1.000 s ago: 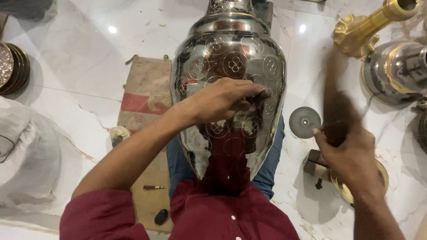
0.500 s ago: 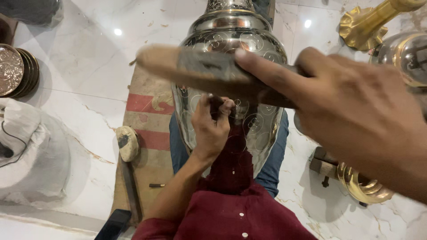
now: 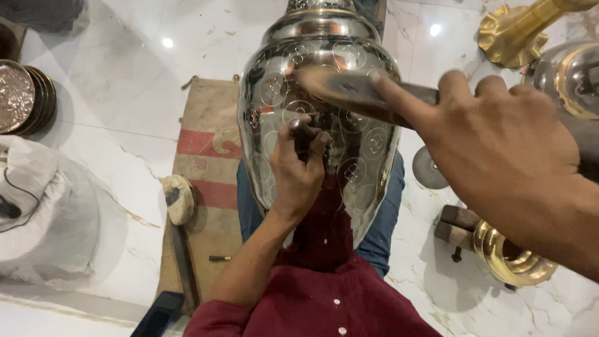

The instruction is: The person uses a hammer and a small metal tool to engrave a pattern onto a large silver vase. They repeatedly tap the tool against the vase surface to create decorative indentations.

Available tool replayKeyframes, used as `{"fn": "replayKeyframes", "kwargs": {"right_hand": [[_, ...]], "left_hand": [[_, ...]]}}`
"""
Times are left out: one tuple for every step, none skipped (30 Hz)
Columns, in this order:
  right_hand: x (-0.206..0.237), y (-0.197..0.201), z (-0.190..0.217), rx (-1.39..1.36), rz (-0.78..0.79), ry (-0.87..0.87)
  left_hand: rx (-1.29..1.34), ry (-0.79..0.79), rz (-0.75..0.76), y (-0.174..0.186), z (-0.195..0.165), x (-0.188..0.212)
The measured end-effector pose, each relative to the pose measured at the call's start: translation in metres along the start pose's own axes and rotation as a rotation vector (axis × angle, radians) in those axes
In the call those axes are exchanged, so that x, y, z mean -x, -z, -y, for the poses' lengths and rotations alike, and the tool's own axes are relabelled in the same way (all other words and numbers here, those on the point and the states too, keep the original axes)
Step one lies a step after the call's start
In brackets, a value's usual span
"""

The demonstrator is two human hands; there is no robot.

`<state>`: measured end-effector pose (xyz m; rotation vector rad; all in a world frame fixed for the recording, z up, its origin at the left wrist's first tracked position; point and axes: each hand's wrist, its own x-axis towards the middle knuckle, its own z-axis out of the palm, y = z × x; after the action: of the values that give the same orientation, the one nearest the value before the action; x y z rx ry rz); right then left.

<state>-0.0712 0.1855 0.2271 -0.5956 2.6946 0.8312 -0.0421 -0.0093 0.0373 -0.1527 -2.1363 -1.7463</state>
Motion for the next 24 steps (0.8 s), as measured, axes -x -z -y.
{"fn": "replayKeyframes", "kwargs": {"right_hand": [[-0.006,-0.006,-0.001,-0.024,0.047,-0.008],[-0.007,-0.01,-0.003,-0.048,0.1,-0.014],[-0.008,-0.013,-0.005,0.107,-0.009,0.009],[-0.009,-0.013,-0.008,0.26,-0.12,0.028],[-0.006,-0.011,-0.01,0.414,-0.241,0.039],[-0.007,-0.008,-0.013,0.14,-0.313,0.065],[-0.005,-0.004,-0.015,-0.139,-0.375,0.097],[-0.003,0.001,-0.017,-0.42,-0.432,0.127],[-0.002,0.005,-0.019,-0.19,-0.433,0.144],[0.002,0.009,-0.02,0.04,-0.431,0.16],[0.003,0.012,-0.021,0.089,-0.396,0.164],[0.006,0.014,-0.02,0.137,-0.362,0.169],[0.005,0.015,-0.02,0.005,-0.296,0.161],[0.008,0.014,-0.019,0.01,-0.284,0.155],[0.006,0.012,-0.019,0.016,-0.271,0.148],[0.008,0.009,-0.019,0.163,-0.321,0.14],[0.007,0.005,-0.019,0.107,-0.362,0.124],[0.008,0.001,-0.02,0.05,-0.403,0.11],[0.007,-0.005,-0.021,-0.214,-0.424,0.093],[0.006,-0.01,-0.023,-0.475,-0.442,0.072],[0.006,-0.016,-0.025,-0.335,-0.448,0.072],[0.008,-0.023,-0.026,-0.194,-0.457,0.069],[0.01,-0.031,-0.028,-0.059,-0.456,0.067],[0.014,-0.039,-0.027,-0.159,-0.36,-0.003]], "left_hand": [[-0.014,0.007,0.017,0.0,0.0,-0.003],[-0.014,-0.009,0.014,0.0,0.0,-0.005],[-0.014,-0.01,0.007,-0.001,-0.001,-0.006],[-0.015,-0.013,0.0,-0.001,-0.001,-0.007],[0.002,-0.013,-0.002,-0.002,-0.001,-0.007],[0.02,-0.014,-0.004,-0.003,-0.002,-0.007],[0.036,-0.007,-0.005,-0.003,-0.002,-0.006],[0.018,-0.01,-0.011,-0.004,-0.003,-0.005],[0.0,-0.017,-0.02,-0.005,-0.004,-0.005],[-0.016,-0.022,-0.03,-0.005,-0.005,-0.004],[-0.049,-0.041,-0.025,-0.005,-0.006,-0.004],[-0.083,-0.059,-0.018,-0.004,-0.007,-0.004],[-0.116,-0.079,-0.011,-0.004,-0.008,-0.005],[-0.131,-0.083,0.0,-0.002,-0.009,-0.006],[-0.145,-0.085,0.013,-0.001,-0.01,-0.007],[-0.157,-0.094,0.021,0.0,-0.01,-0.01],[-0.156,-0.1,0.062,0.001,-0.01,-0.014],[-0.156,-0.098,0.107,0.003,-0.01,-0.018],[-0.157,-0.091,0.151,0.004,-0.01,-0.02],[-0.134,-0.102,0.186,0.005,-0.01,-0.023],[-0.11,-0.119,0.219,0.006,-0.01,-0.026],[-0.087,-0.14,0.253,0.007,-0.009,-0.03],[-0.11,-0.173,0.293,0.009,-0.009,-0.033],[-0.133,-0.202,0.335,0.011,-0.008,-0.037]]}}
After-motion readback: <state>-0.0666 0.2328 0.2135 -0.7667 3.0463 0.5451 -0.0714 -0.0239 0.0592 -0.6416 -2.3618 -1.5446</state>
